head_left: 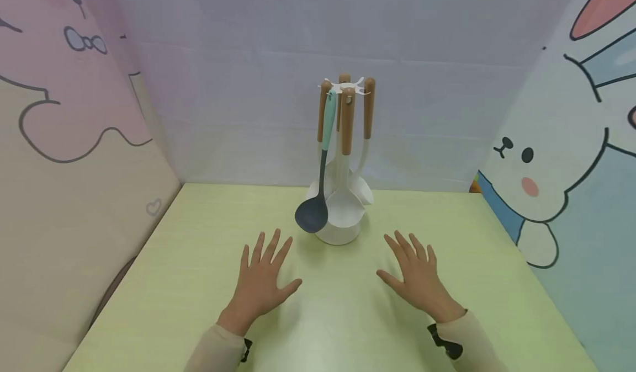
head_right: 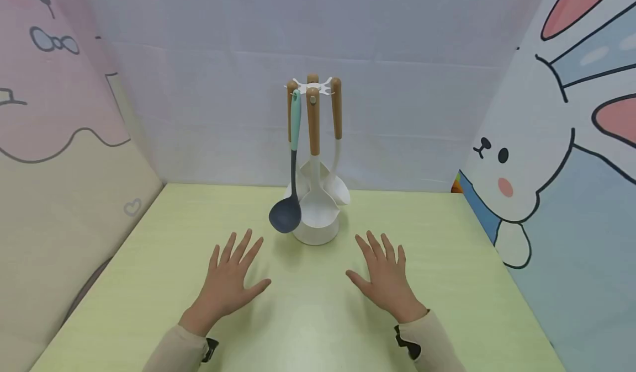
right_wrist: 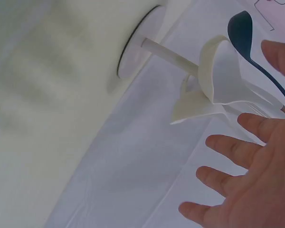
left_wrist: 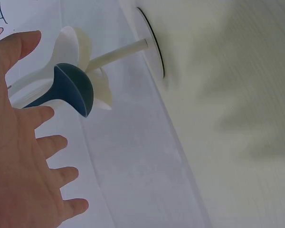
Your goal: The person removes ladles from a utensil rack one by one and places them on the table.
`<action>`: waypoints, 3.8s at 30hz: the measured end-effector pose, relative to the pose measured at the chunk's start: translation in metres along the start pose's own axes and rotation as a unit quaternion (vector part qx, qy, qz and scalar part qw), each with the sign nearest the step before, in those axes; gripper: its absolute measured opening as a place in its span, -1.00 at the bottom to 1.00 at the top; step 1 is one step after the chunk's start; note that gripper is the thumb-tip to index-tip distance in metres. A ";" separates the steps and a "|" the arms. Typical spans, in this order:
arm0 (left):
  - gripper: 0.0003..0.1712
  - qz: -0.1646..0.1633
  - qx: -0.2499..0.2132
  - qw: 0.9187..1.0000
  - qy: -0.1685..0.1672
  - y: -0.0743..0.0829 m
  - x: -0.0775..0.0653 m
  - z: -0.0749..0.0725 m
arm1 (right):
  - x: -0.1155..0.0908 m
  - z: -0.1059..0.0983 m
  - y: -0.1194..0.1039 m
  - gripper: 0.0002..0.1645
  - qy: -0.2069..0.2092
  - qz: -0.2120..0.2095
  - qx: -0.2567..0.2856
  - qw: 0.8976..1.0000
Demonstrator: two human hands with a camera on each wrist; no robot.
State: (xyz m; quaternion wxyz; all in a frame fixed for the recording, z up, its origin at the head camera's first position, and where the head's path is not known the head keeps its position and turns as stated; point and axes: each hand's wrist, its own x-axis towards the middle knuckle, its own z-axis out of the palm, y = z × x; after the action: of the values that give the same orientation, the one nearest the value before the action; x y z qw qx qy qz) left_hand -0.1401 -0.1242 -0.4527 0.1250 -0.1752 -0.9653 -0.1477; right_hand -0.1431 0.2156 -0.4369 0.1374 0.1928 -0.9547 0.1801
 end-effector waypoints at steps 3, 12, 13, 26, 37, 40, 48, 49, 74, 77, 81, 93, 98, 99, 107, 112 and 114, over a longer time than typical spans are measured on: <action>-0.05 0.001 -0.002 1.000 0.016 -0.002 0.006 -0.005 | 0.019 -0.013 0.000 -0.18 0.007 -0.010 0.030 0.999; -0.13 0.039 -0.055 0.990 0.121 -0.003 0.031 -0.019 | 0.089 -0.043 -0.007 -0.50 0.055 -0.004 0.169 0.984; -0.14 0.045 -0.063 0.988 0.133 -0.003 0.034 -0.020 | 0.096 -0.046 -0.008 -0.52 0.064 -0.003 0.183 0.981; -0.22 0.065 -0.160 0.971 0.167 0.010 0.085 -0.040 | 0.200 -0.098 -0.024 -0.22 0.125 0.022 0.325 0.937; -0.21 0.021 -0.233 0.965 0.114 0.022 0.114 -0.043 | 0.261 -0.123 -0.029 -0.03 0.048 -0.009 0.529 0.847; -0.21 0.022 -0.243 0.963 0.115 0.024 0.116 -0.044 | 0.272 -0.125 -0.029 -0.09 0.024 -0.029 0.583 0.812; -0.20 0.034 -0.258 0.957 0.127 0.028 0.113 -0.048 | 0.282 -0.126 -0.023 -0.13 -0.015 -0.068 0.625 0.777; -0.21 0.036 -0.259 0.957 0.128 0.028 0.113 -0.048 | 0.282 -0.126 -0.023 -0.12 -0.017 -0.069 0.627 0.776; -0.39 0.000 -0.367 0.917 0.157 0.038 0.137 -0.045 | 0.268 -0.129 -0.032 -0.83 0.006 -0.037 0.604 0.796; -0.41 0.011 -0.373 0.912 0.168 0.045 0.144 -0.051 | 0.265 -0.130 -0.033 -0.84 0.010 -0.030 0.605 0.796; -0.44 0.020 -0.382 0.906 0.182 0.053 0.150 -0.058 | 0.261 -0.133 -0.033 -0.82 0.018 -0.024 0.608 0.793; -0.54 0.030 -0.408 0.892 0.194 0.060 0.154 -0.062 | 0.247 -0.140 -0.039 -0.77 0.027 -0.014 0.610 0.792; -0.59 0.043 -0.417 0.885 0.203 0.064 0.151 -0.063 | 0.239 -0.142 -0.040 -0.66 0.031 -0.011 0.610 0.792; -0.59 0.045 -0.417 0.884 0.206 0.065 0.151 -0.063 | 0.237 -0.143 -0.040 -0.68 0.030 -0.012 0.611 0.791; -0.60 0.052 -0.433 0.874 0.214 0.071 0.139 -0.069 | 0.221 -0.147 -0.043 -0.81 0.023 -0.016 0.616 0.787; -0.59 0.060 -0.445 0.868 0.210 0.075 0.130 -0.071 | 0.207 -0.151 -0.047 -0.83 0.027 -0.021 0.617 0.786; -0.59 0.063 -0.447 0.868 0.209 0.077 0.127 -0.072 | 0.201 -0.152 -0.049 -0.81 0.031 -0.025 0.620 0.784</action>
State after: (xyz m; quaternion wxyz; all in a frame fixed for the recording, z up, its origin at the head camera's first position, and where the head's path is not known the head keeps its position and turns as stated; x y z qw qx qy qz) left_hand -0.2126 -0.0405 -0.3304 0.2412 -0.2378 -0.7343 -0.5883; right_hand -0.2719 0.1703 -0.2192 0.0224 0.2540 -0.6277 0.7355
